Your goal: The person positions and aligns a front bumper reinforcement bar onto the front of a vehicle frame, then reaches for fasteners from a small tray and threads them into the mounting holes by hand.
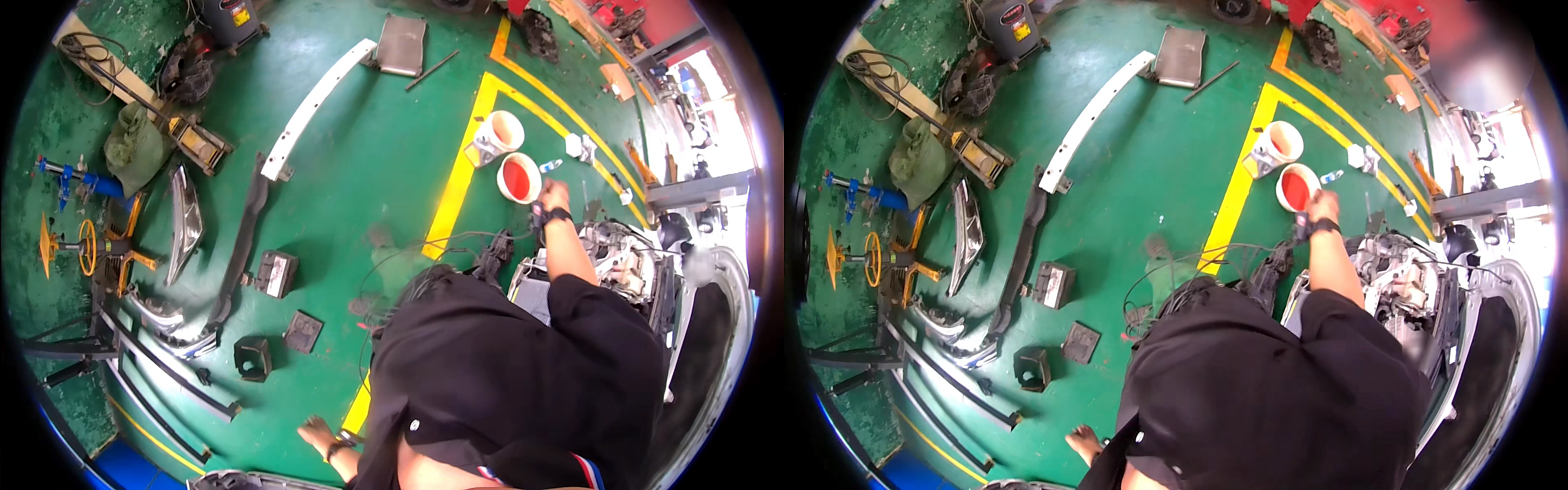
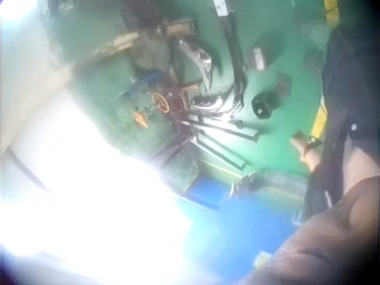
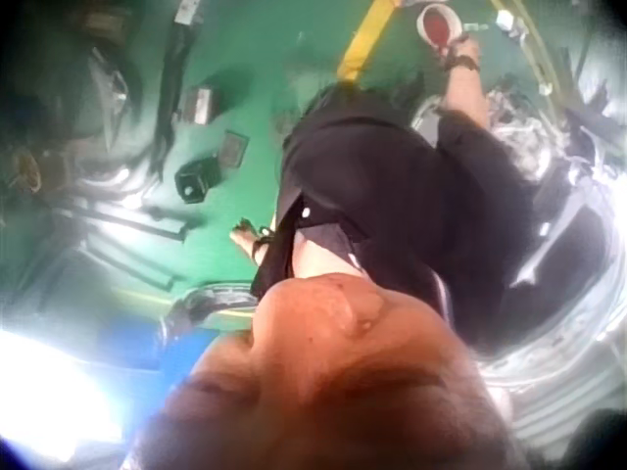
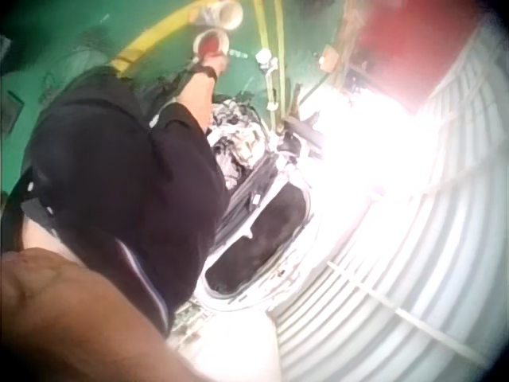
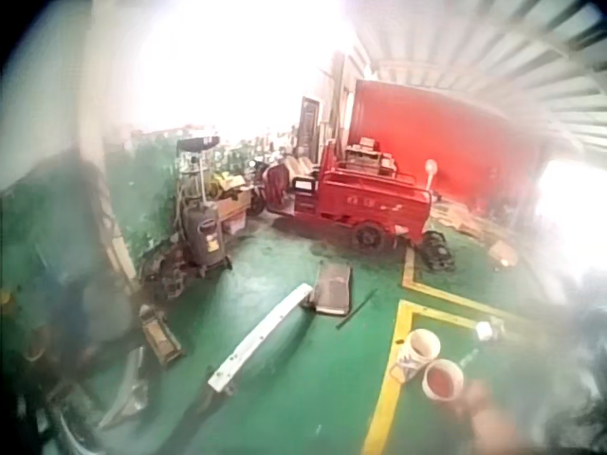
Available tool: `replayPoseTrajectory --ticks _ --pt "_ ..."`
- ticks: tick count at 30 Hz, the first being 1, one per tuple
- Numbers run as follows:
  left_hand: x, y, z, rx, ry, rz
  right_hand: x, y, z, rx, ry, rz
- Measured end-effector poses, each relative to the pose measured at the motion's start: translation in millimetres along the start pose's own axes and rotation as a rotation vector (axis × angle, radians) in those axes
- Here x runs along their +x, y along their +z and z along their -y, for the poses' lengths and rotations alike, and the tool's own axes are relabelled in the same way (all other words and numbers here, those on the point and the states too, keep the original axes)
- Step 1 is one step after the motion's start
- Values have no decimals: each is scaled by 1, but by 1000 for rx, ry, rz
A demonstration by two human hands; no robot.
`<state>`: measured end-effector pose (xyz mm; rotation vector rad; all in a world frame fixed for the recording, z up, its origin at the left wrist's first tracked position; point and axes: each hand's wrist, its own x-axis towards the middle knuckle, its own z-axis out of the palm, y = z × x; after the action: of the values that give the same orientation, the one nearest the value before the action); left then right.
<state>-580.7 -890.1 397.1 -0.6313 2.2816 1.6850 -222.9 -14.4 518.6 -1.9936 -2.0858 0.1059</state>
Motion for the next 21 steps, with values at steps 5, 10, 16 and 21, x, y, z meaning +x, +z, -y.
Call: replayPoseTrajectory --ticks 5,10,16,21 --pt "33 148 -156 -325 -630 -133 -72 -22 -148 -54 40 22" --pt "42 222 -193 -175 -537 -119 -88 3 -164 278 609 316" --pt "21 332 -199 -156 -568 -53 -11 14 -213 487 698 265" --pt "10 375 -192 -197 -656 -73 111 61 -273 1233 960 -131"
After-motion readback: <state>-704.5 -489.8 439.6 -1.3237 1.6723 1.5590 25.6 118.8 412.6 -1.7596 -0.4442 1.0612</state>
